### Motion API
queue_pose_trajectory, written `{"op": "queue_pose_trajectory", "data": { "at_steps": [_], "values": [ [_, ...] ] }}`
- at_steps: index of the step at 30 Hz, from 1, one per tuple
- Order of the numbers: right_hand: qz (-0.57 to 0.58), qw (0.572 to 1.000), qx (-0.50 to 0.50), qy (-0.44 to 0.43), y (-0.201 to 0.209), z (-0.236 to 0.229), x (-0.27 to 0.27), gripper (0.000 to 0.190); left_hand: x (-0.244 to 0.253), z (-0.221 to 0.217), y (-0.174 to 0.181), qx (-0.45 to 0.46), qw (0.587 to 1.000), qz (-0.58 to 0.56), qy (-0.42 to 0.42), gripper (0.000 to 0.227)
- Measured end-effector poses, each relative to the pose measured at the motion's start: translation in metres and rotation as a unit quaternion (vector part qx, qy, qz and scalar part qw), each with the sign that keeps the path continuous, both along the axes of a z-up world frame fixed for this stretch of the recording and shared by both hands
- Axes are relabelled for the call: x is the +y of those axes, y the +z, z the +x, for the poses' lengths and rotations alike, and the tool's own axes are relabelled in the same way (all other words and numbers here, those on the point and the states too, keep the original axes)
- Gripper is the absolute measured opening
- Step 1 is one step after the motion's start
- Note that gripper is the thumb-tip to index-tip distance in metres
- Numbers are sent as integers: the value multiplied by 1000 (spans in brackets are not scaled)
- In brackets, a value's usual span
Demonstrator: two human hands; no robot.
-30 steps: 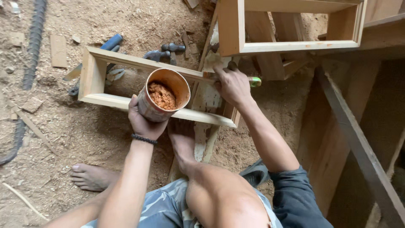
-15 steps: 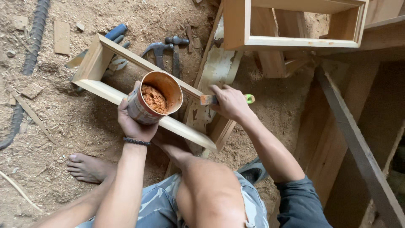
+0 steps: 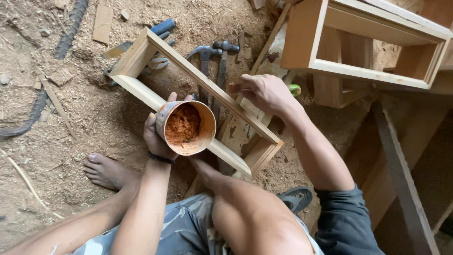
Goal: The person scoops a reddish-brown paste from a container using a putty knife and applies it to gaps and screw holes on wooden frames. The person works on multiple frames, smoothing the paste into the wood surfaces.
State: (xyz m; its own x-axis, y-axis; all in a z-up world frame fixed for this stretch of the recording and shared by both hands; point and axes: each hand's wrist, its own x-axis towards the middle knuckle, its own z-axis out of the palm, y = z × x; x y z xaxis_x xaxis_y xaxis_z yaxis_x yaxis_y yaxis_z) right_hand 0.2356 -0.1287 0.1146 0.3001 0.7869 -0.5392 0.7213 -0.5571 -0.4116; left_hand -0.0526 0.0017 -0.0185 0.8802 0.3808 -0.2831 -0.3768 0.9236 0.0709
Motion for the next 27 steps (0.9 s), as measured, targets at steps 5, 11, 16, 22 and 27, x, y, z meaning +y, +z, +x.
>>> {"op": "queue_pose_trajectory", "data": {
  "at_steps": [5, 11, 16, 22, 27],
  "values": [
    [-81, 989, -73, 95, -13, 7, 17, 15, 2, 0, -6, -11, 1000, 19, -18, 84],
    [-105, 968, -150, 170, -33, 4, 14, 13, 4, 0, -6, -27, 999, 16, -31, 84],
    [-106, 968, -155, 168, -40, 2, 11, 13, 4, 0, -9, -41, 999, 13, -32, 83],
    [-59, 973, -163, 155, -18, -8, 26, 41, 6, 5, 23, -21, 998, -47, -21, 76],
    [-83, 963, -181, 179, -26, -8, 31, 57, 6, 6, 26, -45, 999, -11, -26, 70]
  ]
}}
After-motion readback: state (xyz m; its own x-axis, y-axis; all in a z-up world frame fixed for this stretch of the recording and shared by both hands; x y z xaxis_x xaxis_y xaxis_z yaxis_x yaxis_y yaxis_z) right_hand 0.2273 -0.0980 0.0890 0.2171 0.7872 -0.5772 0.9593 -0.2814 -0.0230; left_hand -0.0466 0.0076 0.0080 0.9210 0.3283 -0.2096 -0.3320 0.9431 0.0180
